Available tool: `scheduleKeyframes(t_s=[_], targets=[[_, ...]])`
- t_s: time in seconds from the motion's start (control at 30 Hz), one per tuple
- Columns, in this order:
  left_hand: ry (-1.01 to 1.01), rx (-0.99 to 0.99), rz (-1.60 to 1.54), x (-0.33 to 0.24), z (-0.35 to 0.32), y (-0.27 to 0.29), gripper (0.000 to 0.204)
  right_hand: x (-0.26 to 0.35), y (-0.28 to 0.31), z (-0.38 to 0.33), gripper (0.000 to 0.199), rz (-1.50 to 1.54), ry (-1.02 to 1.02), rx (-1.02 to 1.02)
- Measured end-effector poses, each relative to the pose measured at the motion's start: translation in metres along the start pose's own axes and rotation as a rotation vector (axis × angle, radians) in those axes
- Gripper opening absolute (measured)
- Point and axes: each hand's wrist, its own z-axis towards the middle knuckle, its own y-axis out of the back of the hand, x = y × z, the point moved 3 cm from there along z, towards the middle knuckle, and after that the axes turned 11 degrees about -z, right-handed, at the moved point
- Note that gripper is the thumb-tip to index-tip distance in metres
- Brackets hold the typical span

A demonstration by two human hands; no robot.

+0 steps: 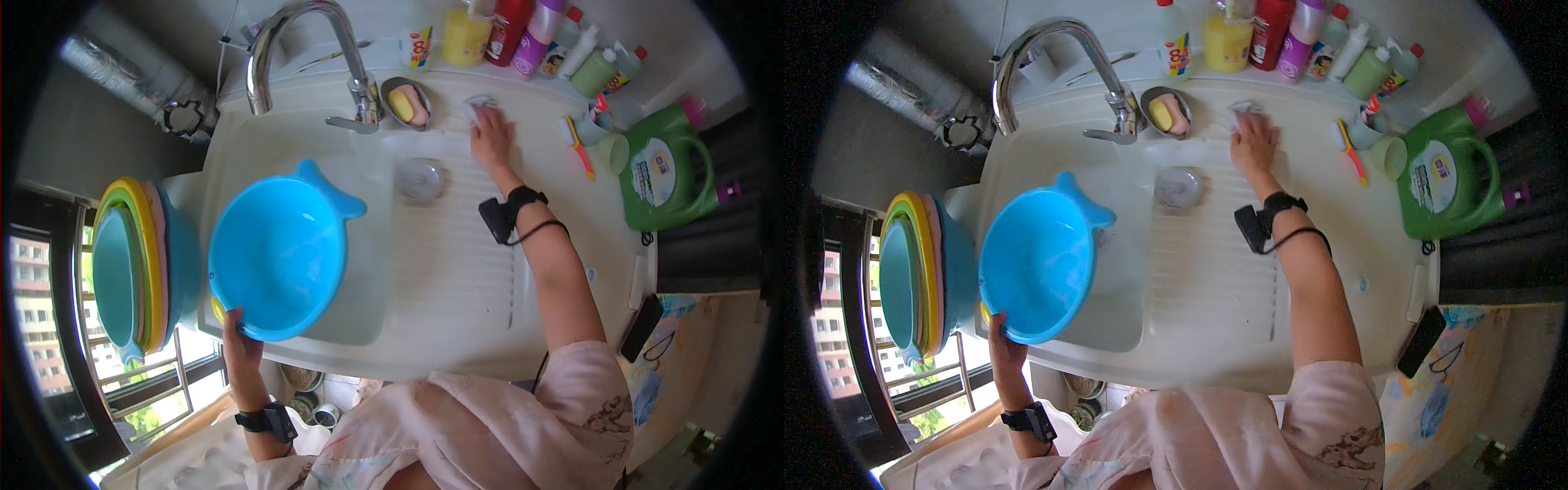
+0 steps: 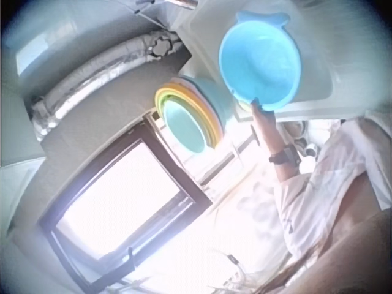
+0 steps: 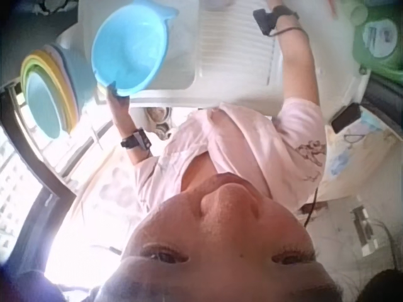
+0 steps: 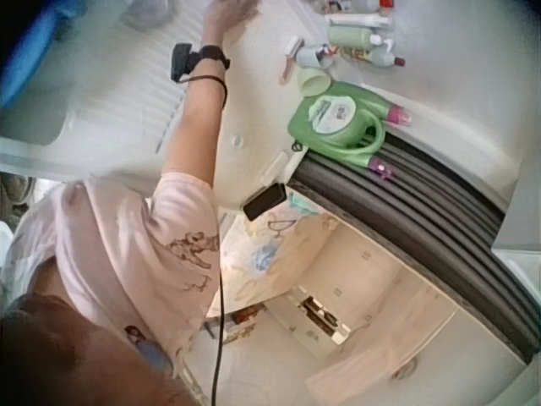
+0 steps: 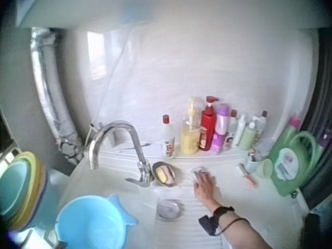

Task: Washing a small blanket, baby bath bowl, and wipes in a sink, then putting items in a washing machine.

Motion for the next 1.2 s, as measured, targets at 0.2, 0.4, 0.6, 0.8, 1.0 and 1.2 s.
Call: scheduleKeyframes(t_s=[0.2, 0.4, 0.6, 0.8, 1.0, 1.2], targets=[[-0.062, -0.083, 0.029, -0.003, -0.008, 0.008, 0.051, 0.04, 0.043, 0.014, 0.049, -0.142, 0.001, 0.023], [-0.065, -0.072, 0.04, -0.008, -0.013, 0.014, 0.053, 0.054, 0.0, 0.019, 0.047, 0.005, 0.082, 0.122], [-0.072, -0.035, 0.021, -0.008, -0.015, 0.011, 0.052, 0.039, -0.008, 0.031, 0.043, 0.244, 0.416, 0.046], [-0.063, -0.014, -0.001, -0.009, -0.02, 0.006, 0.048, 0.018, 0.019, -0.002, 0.043, 0.446, 0.574, 0.066], [-0.049, -0.003, 0.012, -0.008, -0.018, 0.015, 0.051, 0.015, 0.053, -0.05, 0.033, 0.062, 0.474, 0.256], [-0.04, 0.039, 0.004, -0.008, -0.004, 0.031, 0.052, 0.086, 0.076, -0.074, 0.046, -0.006, 0.127, 0.424]])
